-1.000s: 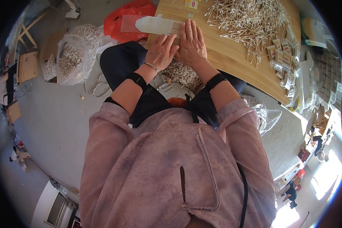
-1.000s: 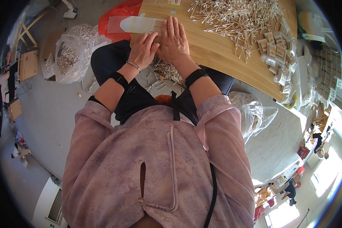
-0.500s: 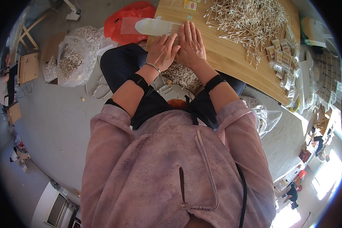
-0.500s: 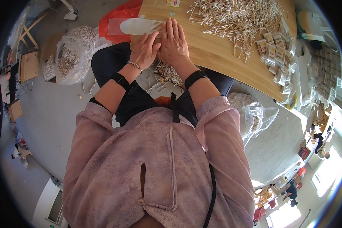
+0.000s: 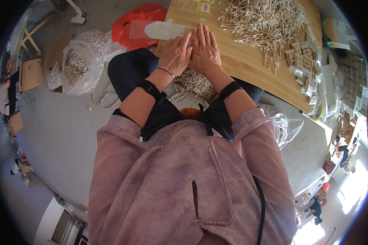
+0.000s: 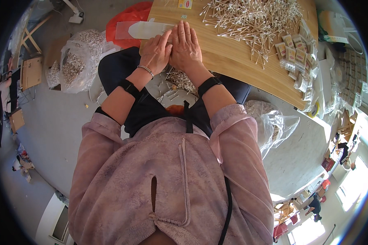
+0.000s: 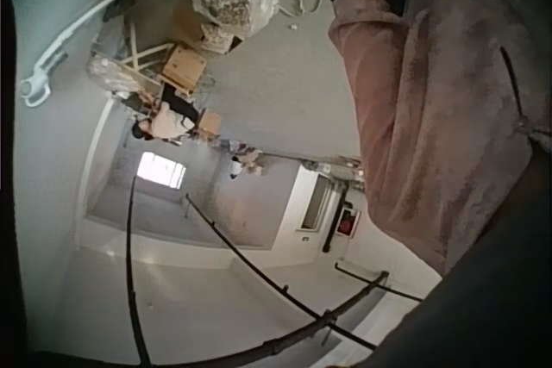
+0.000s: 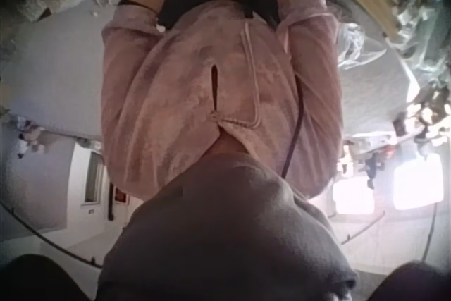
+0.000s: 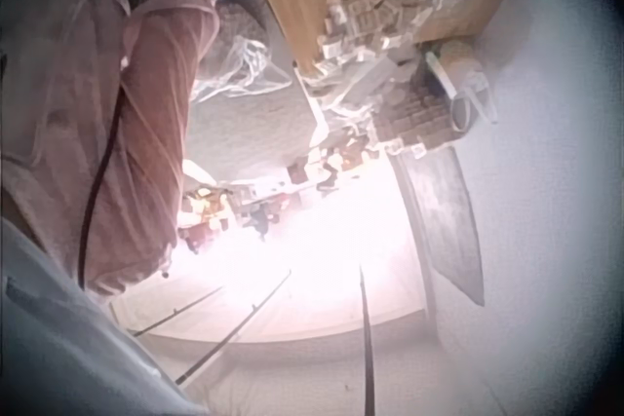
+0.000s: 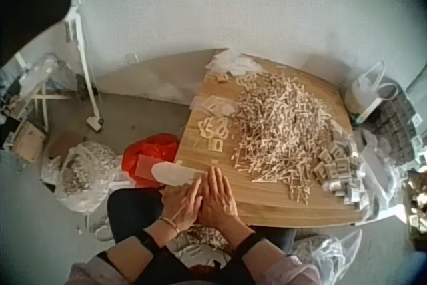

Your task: Counting and packaging cotton swabs into plastic bags at a workstation.

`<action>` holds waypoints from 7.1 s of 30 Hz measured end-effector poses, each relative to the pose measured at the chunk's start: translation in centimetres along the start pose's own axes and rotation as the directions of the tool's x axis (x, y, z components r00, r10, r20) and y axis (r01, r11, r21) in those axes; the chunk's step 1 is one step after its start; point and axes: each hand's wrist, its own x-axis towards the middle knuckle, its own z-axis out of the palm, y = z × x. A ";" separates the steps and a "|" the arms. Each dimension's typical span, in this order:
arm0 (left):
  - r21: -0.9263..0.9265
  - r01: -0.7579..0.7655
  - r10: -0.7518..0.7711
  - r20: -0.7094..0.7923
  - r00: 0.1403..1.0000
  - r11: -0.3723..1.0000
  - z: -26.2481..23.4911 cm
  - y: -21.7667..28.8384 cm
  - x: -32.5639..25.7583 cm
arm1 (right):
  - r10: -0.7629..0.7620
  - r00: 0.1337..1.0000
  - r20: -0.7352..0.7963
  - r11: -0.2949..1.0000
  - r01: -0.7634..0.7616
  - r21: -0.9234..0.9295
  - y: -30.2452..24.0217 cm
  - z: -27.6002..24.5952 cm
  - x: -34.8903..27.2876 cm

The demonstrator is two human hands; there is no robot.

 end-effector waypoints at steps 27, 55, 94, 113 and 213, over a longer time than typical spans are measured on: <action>-0.009 0.085 -0.082 0.186 0.979 0.996 -0.3 -0.6 2.2 | -0.009 1.000 0.004 0.999 0.008 0.049 -0.1 -0.8 0.0; -0.268 -0.075 -0.010 -0.301 0.954 0.961 2.9 -1.3 3.9 | 0.007 0.996 -0.092 0.994 0.004 0.113 -0.5 -0.3 -1.1; -0.574 -0.096 -0.189 -0.417 0.889 0.813 2.1 -1.9 3.3 | 0.379 0.891 -0.249 0.895 -0.285 0.343 1.1 -1.4 2.6; -0.710 -0.023 -0.199 -0.227 0.953 0.703 0.9 -2.0 3.2 | 0.323 0.867 -0.380 0.671 0.074 0.738 -1.4 0.5 2.6; -0.551 0.410 -0.373 0.185 0.909 0.727 -2.7 -14.2 4.1 | 0.077 0.996 -0.053 0.945 -0.056 0.323 -10.1 2.1 5.4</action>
